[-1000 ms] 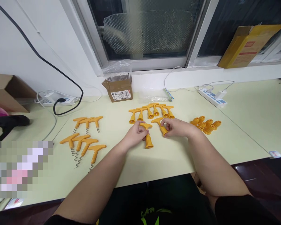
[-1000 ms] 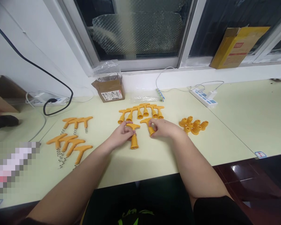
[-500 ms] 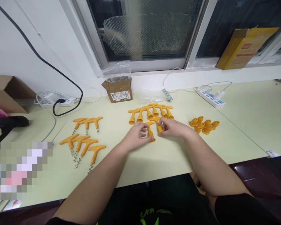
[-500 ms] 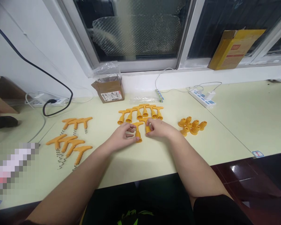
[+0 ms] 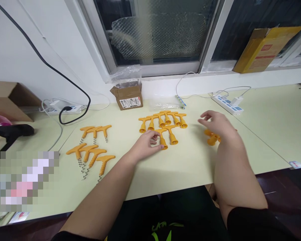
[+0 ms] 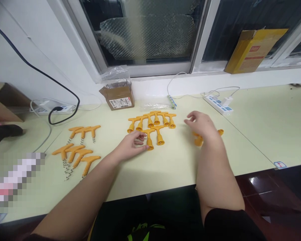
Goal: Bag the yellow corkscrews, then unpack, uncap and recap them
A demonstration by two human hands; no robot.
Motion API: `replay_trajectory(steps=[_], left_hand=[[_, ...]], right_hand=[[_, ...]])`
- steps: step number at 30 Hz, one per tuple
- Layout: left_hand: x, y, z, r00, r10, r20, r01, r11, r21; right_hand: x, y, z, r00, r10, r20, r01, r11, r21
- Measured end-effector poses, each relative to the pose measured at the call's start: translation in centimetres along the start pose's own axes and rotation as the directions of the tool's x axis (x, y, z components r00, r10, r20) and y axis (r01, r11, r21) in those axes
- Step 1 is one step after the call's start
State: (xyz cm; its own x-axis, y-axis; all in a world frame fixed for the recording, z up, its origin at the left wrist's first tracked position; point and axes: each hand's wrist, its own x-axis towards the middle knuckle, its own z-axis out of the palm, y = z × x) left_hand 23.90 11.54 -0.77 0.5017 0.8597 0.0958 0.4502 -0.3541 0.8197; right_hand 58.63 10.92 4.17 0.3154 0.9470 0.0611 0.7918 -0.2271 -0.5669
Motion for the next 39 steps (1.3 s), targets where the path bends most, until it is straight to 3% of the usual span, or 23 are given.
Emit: replay_trajectory(steps=[2, 4, 8, 12, 15, 18, 22, 24, 28, 31, 35, 39], left_hand=[[0.1, -0.1, -0.5, 0.999, -0.019, -0.028, 0.020, 0.999, 0.029], [0.3, -0.4, -0.9, 0.996, -0.046, -0.073, 0.051, 0.997, 0.059], [0.6, -0.4, -1.8, 0.984, -0.074, -0.164, 0.097, 0.986, 0.133], [-0.4, 1.4, -3.6, 0.967, -0.142, -0.213, 0.204, 0.930, 0.306], [-2.8, 2.9, -5.6, 0.935, -0.292, -0.200, 0.353, 0.812, 0.466], [-6.5, 2.9, -8.0, 0.883, -0.424, -0.201, 0.459, 0.691, 0.558], [-11.5, 0.6, -10.9, 0.803, -0.525, -0.283, 0.572, 0.543, 0.615], [-13.3, -0.9, -11.8, 0.784, -0.546, -0.296, 0.594, 0.519, 0.615], [-14.7, -2.9, -11.8, 0.822, -0.499, -0.273, 0.558, 0.613, 0.559], [-14.3, -2.8, -10.8, 0.850, -0.466, -0.246, 0.522, 0.682, 0.512], [-12.0, 0.1, -9.8, 0.898, -0.420, -0.134, 0.437, 0.814, 0.382], [-7.1, 3.9, -8.6, 0.957, -0.283, -0.066, 0.284, 0.959, -0.003]], right_hand=[[0.8, 2.2, -1.4, 0.981, 0.193, 0.007, -0.193, 0.980, -0.053], [1.5, 3.7, -2.0, 0.960, 0.269, 0.080, -0.264, 0.962, -0.072], [1.7, 4.0, -1.6, 0.948, 0.291, 0.133, -0.280, 0.956, -0.091], [1.3, 3.0, -1.0, 0.965, 0.238, 0.107, -0.232, 0.971, -0.064], [1.1, 2.4, -0.4, 0.979, 0.180, 0.100, -0.174, 0.982, -0.069], [1.0, 1.6, 0.4, 0.981, 0.135, 0.139, -0.121, 0.987, -0.105], [0.7, 0.1, 1.3, 0.969, 0.099, 0.227, -0.080, 0.993, -0.088], [0.5, -0.4, 1.4, 0.957, 0.099, 0.271, -0.082, 0.994, -0.074], [0.3, -0.7, 1.2, 0.937, 0.121, 0.326, -0.094, 0.991, -0.098], [0.4, -0.4, 1.2, 0.961, 0.045, 0.273, -0.037, 0.999, -0.033], [0.7, -0.4, 1.6, 0.984, -0.118, 0.131, 0.086, 0.970, 0.226], [0.6, -1.3, 2.9, 0.952, -0.285, 0.110, 0.221, 0.892, 0.395]])
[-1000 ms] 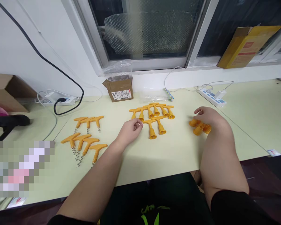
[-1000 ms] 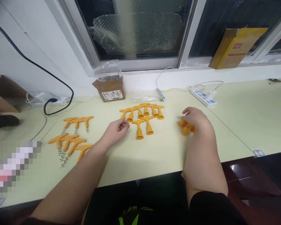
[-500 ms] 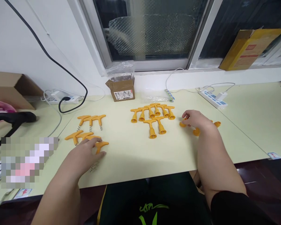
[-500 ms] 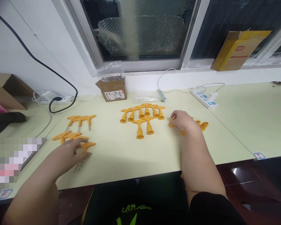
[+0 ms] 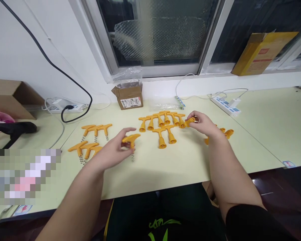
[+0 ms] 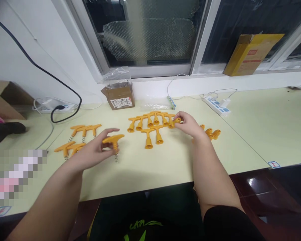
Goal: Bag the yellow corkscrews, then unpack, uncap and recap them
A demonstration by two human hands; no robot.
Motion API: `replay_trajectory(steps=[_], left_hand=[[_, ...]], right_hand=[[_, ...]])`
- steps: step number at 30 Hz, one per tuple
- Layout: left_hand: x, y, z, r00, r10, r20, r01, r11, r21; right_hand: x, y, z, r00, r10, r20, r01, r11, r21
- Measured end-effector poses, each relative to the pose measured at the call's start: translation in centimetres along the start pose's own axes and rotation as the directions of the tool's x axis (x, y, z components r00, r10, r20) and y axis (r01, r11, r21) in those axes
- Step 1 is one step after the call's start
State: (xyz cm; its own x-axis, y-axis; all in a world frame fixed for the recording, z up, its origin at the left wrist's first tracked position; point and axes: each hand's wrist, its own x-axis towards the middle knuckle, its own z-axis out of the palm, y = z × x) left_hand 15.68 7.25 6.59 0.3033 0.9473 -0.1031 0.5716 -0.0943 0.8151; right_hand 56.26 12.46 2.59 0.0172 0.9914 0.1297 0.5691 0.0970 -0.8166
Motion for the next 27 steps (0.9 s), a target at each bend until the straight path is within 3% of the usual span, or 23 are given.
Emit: replay_trajectory(steps=[1, 3, 6, 9, 12, 15, 19, 27], left_hand=[[1.3, 1.0, 0.6, 0.999, 0.024, 0.026, -0.019, 0.984, -0.177], [4.1, 2.2, 2.2, 0.995, 0.076, 0.060, -0.035, 0.863, -0.505], [7.7, 2.1, 4.9, 0.996, 0.079, 0.031, -0.030, 0.677, -0.736], [9.5, 0.5, 7.2, 0.999, 0.024, 0.028, 0.008, 0.591, -0.807], [9.7, -1.1, 8.2, 0.999, 0.012, 0.034, 0.023, 0.529, -0.848], [9.7, -1.8, 8.3, 1.000, -0.008, -0.026, -0.019, 0.496, -0.868], [10.0, -2.2, 8.1, 0.994, -0.034, -0.109, -0.079, 0.478, -0.875], [10.1, -2.5, 8.8, 0.992, -0.004, -0.127, -0.110, 0.480, -0.870]], right_hand=[[0.1, -0.1, 0.5, 0.999, -0.032, 0.013, 0.032, 0.999, 0.031], [0.2, -0.3, 1.7, 0.996, -0.083, 0.036, 0.079, 0.992, 0.098], [0.4, -0.6, 3.4, 0.982, -0.185, 0.039, 0.175, 0.968, 0.181], [0.4, -0.8, 4.8, 0.966, -0.252, 0.054, 0.230, 0.937, 0.262], [0.3, -1.0, 5.6, 0.959, -0.256, 0.120, 0.207, 0.925, 0.317], [0.2, -1.1, 6.0, 0.948, -0.264, 0.178, 0.192, 0.920, 0.342], [0.2, -1.1, 6.4, 0.947, -0.271, 0.173, 0.178, 0.891, 0.418], [0.1, -0.9, 7.6, 0.947, -0.277, 0.163, 0.170, 0.862, 0.477]])
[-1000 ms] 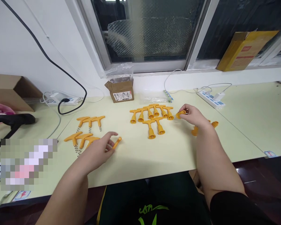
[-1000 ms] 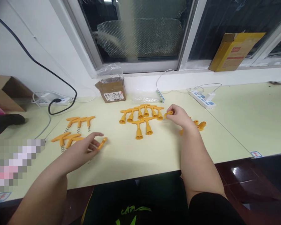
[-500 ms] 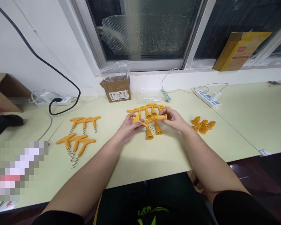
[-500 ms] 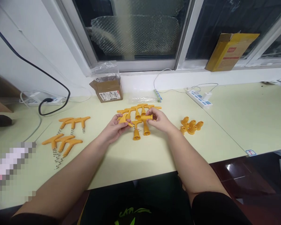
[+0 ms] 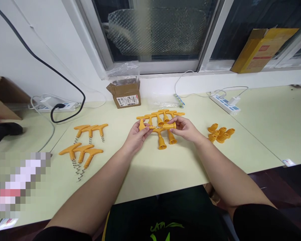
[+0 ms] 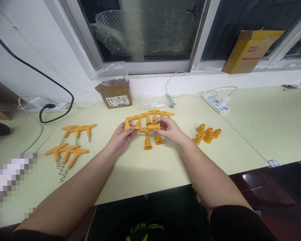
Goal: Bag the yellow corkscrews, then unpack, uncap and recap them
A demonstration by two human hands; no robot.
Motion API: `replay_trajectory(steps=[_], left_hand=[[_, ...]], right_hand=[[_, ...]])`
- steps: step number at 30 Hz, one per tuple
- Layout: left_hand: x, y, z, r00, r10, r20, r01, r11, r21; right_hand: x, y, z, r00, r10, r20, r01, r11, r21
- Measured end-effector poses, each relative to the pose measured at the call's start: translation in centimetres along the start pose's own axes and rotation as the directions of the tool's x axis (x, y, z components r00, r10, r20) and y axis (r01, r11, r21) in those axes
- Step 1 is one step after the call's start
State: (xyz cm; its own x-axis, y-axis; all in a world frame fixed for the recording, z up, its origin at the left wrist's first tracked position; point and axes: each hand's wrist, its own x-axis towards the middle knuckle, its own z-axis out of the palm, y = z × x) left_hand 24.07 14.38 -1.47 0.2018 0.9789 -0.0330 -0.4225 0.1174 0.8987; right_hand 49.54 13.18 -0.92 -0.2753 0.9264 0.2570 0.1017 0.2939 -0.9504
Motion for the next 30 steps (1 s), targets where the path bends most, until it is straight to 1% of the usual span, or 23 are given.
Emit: replay_trajectory(steps=[3, 6, 9, 11, 13, 15, 18, 20, 22, 26, 30], left_hand=[[-0.5, -0.6, 0.5, 0.998, 0.002, 0.070, -0.006, 0.998, 0.057], [-0.9, -1.0, 0.7, 0.988, 0.043, 0.147, -0.067, 0.985, 0.157], [-1.2, -0.8, 0.5, 0.967, 0.091, 0.240, -0.156, 0.950, 0.271], [-1.2, -0.3, 0.4, 0.955, 0.081, 0.286, -0.173, 0.934, 0.314], [-1.2, 0.1, 0.3, 0.951, 0.048, 0.307, -0.145, 0.943, 0.299], [-1.2, 0.4, 0.4, 0.955, 0.008, 0.297, -0.084, 0.966, 0.244], [-1.1, 0.7, 0.6, 0.968, -0.095, 0.234, 0.048, 0.979, 0.198], [-1.1, 0.7, 0.6, 0.969, -0.156, 0.193, 0.115, 0.972, 0.207], [-1.1, 0.6, 0.7, 0.971, -0.160, 0.180, 0.120, 0.970, 0.213], [-1.2, 0.3, 0.6, 0.977, -0.038, 0.207, -0.005, 0.979, 0.205], [-1.2, 0.0, 0.5, 0.975, 0.051, 0.218, -0.095, 0.975, 0.199]], right_hand=[[0.0, 0.0, 0.9, 1.000, -0.010, -0.005, 0.009, 0.999, -0.049], [-0.1, -0.1, 1.6, 1.000, -0.003, -0.009, 0.003, 1.000, -0.022], [-0.1, -0.2, 1.8, 0.999, 0.027, -0.017, -0.027, 1.000, 0.000], [-0.1, -0.2, 1.8, 0.999, 0.032, -0.019, -0.033, 0.999, -0.021], [-0.1, -0.1, 1.8, 1.000, 0.005, -0.016, -0.005, 0.999, -0.032], [-0.1, -0.1, 2.0, 0.998, -0.064, -0.012, 0.063, 0.997, -0.045], [-0.2, -0.3, 2.2, 0.986, -0.164, 0.005, 0.163, 0.980, -0.117], [-0.2, -0.4, 2.3, 0.985, -0.173, 0.017, 0.173, 0.972, -0.162], [-0.3, -0.6, 2.3, 0.992, -0.124, 0.020, 0.126, 0.979, -0.158], [-0.4, -1.0, 2.6, 0.999, 0.038, 0.002, -0.038, 0.999, 0.004], [-0.2, -1.7, 3.1, 0.993, 0.122, 0.004, -0.121, 0.979, 0.163]])
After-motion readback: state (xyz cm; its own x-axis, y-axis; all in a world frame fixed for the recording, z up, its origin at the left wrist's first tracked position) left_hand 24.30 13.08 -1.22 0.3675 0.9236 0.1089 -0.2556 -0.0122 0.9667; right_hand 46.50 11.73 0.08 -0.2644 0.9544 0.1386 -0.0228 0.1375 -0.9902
